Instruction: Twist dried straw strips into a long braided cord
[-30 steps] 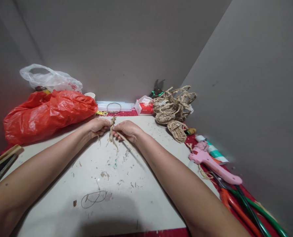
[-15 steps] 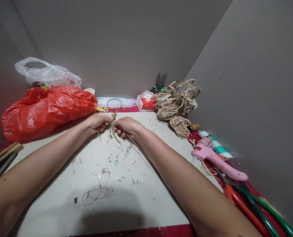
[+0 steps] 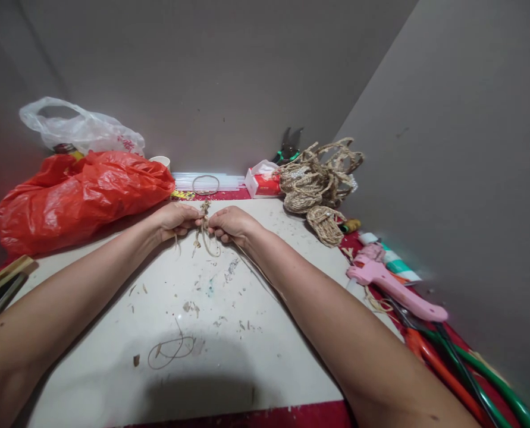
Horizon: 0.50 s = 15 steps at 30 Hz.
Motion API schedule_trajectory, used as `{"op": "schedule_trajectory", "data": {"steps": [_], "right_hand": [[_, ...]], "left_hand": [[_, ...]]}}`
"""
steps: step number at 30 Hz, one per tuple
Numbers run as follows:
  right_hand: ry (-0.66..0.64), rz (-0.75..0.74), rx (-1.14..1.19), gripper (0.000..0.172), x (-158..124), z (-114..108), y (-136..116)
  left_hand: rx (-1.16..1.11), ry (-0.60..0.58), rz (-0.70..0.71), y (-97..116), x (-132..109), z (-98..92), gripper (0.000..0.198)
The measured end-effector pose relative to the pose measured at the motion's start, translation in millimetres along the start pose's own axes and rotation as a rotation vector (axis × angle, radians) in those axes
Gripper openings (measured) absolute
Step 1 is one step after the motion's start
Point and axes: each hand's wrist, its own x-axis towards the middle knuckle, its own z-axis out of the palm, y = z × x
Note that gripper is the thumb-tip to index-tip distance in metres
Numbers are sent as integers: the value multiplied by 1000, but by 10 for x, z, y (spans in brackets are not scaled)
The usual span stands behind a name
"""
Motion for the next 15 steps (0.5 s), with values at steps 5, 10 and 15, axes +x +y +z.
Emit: {"op": "schedule_trajectory", "data": {"steps": [5,10,15], "right_hand": [[-12,-30,-45,20,-45,-52,-44],[-12,-105,-59,15,-64,-6,-36],[0,-106,29,21,-8,76,2]], "left_hand": [[-18,-65,-11,19,-16,-45,12],[-26,-25,10,14,2,-46,12],[-27,-17,41,10,3,-31,10]]}}
